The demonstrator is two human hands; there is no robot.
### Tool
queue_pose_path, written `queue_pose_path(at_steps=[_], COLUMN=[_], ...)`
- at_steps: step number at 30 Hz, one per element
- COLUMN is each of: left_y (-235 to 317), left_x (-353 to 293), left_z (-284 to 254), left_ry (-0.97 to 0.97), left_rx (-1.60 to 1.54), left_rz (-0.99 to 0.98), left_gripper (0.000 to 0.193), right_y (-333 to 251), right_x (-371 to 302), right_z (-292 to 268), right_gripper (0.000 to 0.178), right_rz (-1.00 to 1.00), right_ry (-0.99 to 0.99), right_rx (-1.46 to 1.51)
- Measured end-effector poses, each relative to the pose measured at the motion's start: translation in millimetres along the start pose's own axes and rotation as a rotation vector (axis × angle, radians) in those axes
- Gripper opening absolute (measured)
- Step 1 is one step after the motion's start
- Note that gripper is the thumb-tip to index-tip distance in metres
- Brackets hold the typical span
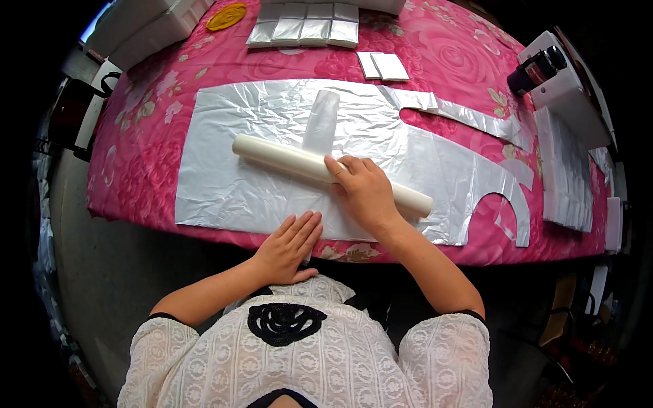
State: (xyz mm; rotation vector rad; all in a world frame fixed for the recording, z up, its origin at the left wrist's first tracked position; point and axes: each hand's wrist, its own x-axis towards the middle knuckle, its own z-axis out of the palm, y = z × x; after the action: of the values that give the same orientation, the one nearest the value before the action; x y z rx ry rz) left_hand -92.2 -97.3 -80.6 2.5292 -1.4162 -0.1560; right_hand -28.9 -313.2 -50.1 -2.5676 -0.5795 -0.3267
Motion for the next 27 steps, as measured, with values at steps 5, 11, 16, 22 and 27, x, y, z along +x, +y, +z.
queue_pose_path(at_steps=[5,11,16,22,27], left_y=[-6.9,-24.4,-5.6,1.4,-4.8], left_x=[1.6,-5.0,-6.0,-10.2,-10.1], left_z=[-8.9,-15.0,4.9,18.4,15.1], left_ry=[-0.053,-0.096,0.005,0.063,0.062], left_rx=[-0.164,-0.054,0.085,0.181,0.193], left_rz=[0.069,0.175,0.106,0.055,0.137], left_gripper=[0.087,0.085,0.058,0.051,0.051], right_y=[83.1,39.0,-6.4,18.8,52.3], right_x=[4.1,-15.1,-25.8,26.4,85.6], right_z=[-30.3,-41.0,-15.8,6.4,23.3], right_gripper=[0.046,0.048,0.051,0.048,0.045], right_rz=[0.343,0.214,-0.124,-0.14,-0.092], right_ry=[0.186,0.015,-0.165,-0.049,0.031], right_rx=[-0.245,0.128,0.057,-0.022,-0.089])
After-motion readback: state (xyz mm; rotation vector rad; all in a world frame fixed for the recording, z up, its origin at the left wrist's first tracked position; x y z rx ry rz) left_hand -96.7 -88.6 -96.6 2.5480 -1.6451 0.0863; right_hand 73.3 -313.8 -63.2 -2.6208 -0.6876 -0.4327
